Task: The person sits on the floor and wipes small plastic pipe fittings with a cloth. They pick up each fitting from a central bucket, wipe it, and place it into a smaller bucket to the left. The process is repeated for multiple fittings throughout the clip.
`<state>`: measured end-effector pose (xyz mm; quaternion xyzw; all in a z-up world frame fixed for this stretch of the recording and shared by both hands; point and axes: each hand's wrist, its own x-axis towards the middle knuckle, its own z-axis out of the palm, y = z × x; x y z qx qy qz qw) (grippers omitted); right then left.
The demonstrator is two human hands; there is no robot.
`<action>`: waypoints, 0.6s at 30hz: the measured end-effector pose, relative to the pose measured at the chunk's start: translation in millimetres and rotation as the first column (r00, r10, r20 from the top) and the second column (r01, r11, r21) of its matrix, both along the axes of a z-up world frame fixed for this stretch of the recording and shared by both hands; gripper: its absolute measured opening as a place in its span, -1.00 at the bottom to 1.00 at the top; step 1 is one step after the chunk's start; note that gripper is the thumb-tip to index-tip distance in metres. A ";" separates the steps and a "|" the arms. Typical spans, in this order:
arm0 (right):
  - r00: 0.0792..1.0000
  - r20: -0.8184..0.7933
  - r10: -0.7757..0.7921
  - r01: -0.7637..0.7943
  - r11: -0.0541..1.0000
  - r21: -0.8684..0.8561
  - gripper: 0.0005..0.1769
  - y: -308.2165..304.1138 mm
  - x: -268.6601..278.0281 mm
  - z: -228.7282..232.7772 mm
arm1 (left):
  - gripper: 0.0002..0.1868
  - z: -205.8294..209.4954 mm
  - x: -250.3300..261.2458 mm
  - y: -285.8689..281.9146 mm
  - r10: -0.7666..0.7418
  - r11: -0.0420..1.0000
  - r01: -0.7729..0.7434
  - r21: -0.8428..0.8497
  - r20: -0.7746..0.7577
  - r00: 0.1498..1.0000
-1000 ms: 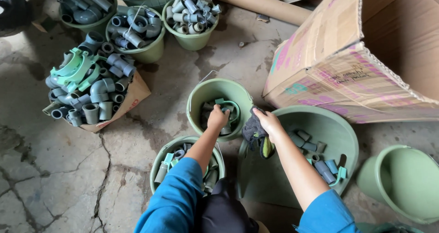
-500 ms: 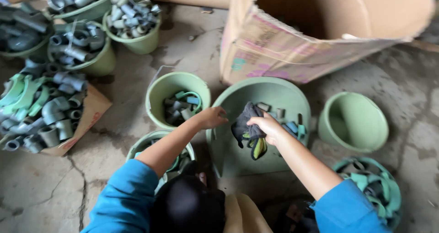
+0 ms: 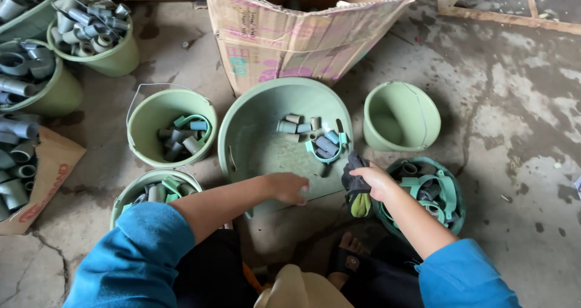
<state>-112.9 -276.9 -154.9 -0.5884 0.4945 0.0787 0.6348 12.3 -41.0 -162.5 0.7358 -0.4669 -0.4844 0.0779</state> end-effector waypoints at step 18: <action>0.997 0.047 -0.060 0.061 0.998 -0.023 -0.25 -13.5 10.3 21.2 | -0.46 -177.8 34.2 -156.5 0.252 0.959 -0.282 0.019 0.395 0.883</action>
